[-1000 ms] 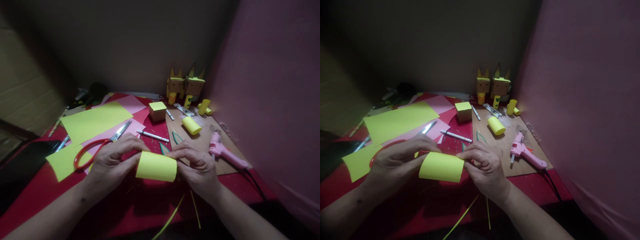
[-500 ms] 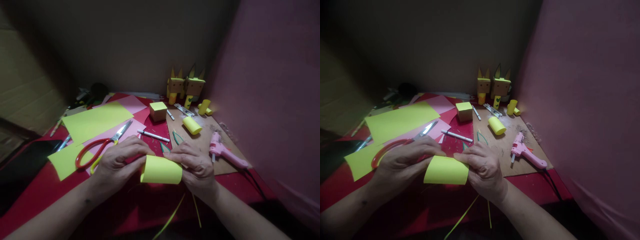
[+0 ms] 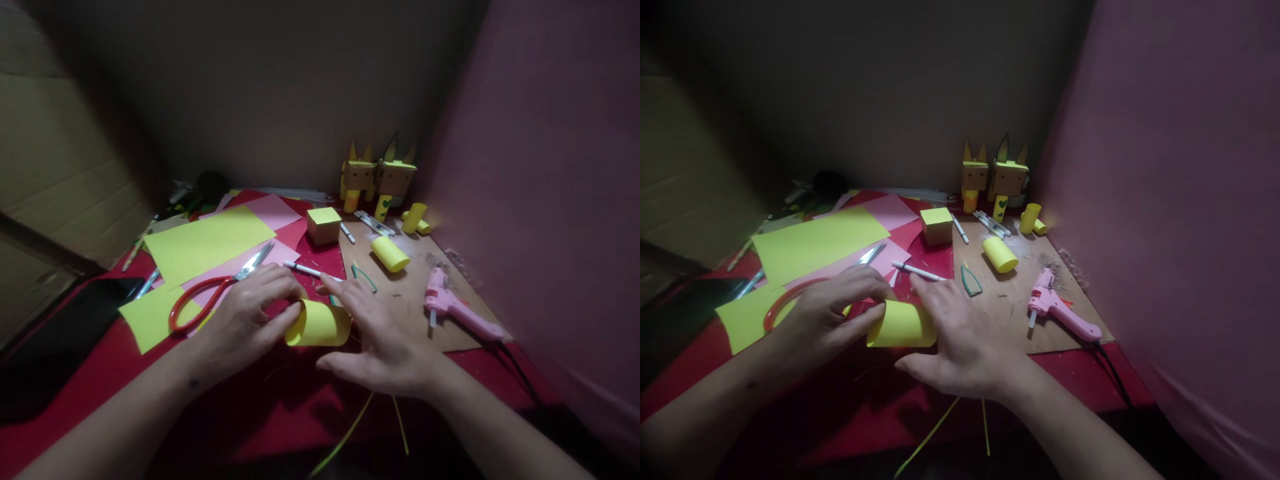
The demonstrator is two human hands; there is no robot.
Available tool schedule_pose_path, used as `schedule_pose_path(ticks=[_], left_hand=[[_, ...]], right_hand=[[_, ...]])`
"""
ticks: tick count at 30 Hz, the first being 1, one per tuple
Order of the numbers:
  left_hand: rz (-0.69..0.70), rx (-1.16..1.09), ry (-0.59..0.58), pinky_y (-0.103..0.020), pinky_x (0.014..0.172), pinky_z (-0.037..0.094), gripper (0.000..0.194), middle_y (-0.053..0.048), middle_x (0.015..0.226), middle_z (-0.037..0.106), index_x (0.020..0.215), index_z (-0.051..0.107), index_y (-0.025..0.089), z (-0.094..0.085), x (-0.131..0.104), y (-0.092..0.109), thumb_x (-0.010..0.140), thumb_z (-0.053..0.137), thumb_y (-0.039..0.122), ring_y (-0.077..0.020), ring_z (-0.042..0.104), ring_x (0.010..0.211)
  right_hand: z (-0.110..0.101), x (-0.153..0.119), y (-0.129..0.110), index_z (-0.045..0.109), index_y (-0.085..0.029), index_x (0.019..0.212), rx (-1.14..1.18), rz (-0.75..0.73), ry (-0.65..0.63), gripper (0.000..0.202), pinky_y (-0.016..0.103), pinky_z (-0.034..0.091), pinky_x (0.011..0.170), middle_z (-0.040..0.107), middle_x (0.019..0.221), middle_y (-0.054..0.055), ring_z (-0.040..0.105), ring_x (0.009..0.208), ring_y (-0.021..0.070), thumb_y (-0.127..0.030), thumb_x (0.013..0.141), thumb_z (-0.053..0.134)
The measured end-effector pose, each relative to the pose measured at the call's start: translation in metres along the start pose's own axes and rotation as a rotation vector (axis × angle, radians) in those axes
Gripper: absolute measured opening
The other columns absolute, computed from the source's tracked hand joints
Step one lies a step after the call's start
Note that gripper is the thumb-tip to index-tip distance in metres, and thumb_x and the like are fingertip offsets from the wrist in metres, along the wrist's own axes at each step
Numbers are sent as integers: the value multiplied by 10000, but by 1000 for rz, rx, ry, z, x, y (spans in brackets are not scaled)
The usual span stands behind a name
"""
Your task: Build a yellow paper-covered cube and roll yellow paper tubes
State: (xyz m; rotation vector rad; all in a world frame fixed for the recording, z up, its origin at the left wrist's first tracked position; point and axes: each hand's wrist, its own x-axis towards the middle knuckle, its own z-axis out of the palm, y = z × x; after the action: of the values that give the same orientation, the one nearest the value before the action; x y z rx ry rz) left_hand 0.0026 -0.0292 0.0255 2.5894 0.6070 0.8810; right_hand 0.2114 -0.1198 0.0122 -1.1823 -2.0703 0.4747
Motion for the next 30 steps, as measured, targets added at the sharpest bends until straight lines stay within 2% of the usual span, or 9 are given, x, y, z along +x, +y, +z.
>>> schedule_pose_path(ticks=[3,6,8,10,15,21,25,28,30], left_hand=[[-33,55,-17,-303,704,440,176,-29,803,628,794,607,174,-4,6,3,922,488,189,-165,565,759],[-125,115,-69,-297,637,419,192,-30,749,631,752,613,180,-16,17,3,892,490,225,-170,550,693],[-193,200,-175,-298,612,405,175,-35,726,638,748,634,185,-24,25,1,851,495,207,-179,551,669],[-242,307,-323,-304,612,395,171,-47,734,660,751,658,195,-28,32,-2,822,504,180,-196,567,687],[-298,419,-509,-329,628,405,167,-88,816,694,744,655,183,-21,37,-3,817,508,151,-223,590,724],[-387,77,-385,-330,698,483,316,-57,963,726,1020,681,221,-25,27,-3,941,458,430,-220,651,825],[-387,-92,-323,-367,808,532,567,-82,1160,675,1318,540,265,-29,11,-12,846,621,568,-261,652,1004],[-396,-206,-268,-397,876,554,933,-112,1324,579,1480,344,317,-19,-4,-15,697,804,530,-312,595,1176],[-450,-286,-200,-409,862,572,965,-124,1289,596,1491,307,296,-8,-12,-13,693,826,458,-318,625,1138]], right_hand=[[14,8,-1,299,-166,1525,-94,46,-16,826,541,454,1035,574,1343,177,507,1238,330,-326,833,720],[9,13,4,285,-158,1525,-122,114,-83,816,500,461,1039,542,1382,172,494,1267,316,-360,849,694],[-9,17,11,300,-162,1517,-236,226,-93,711,443,473,1031,553,1380,155,511,1270,286,-332,900,608],[-33,24,22,359,-201,1484,-559,445,-3,582,422,423,1078,550,1402,130,496,1292,276,-282,934,532],[-72,44,56,393,-36,1418,-756,768,63,689,576,442,923,617,1212,312,567,1151,479,-399,879,622],[-69,51,74,571,-155,1176,-664,836,33,418,500,499,756,680,1066,224,662,963,426,-291,794,676],[-71,48,66,562,-212,1183,-523,786,211,461,553,490,847,666,1072,162,636,1038,419,-224,746,707],[-57,37,48,483,-243,1313,-59,617,424,650,564,463,968,606,1265,138,589,1169,389,-217,711,726],[-36,28,34,485,-304,1306,210,507,380,603,489,546,877,657,1208,61,665,1050,304,-329,743,701]])
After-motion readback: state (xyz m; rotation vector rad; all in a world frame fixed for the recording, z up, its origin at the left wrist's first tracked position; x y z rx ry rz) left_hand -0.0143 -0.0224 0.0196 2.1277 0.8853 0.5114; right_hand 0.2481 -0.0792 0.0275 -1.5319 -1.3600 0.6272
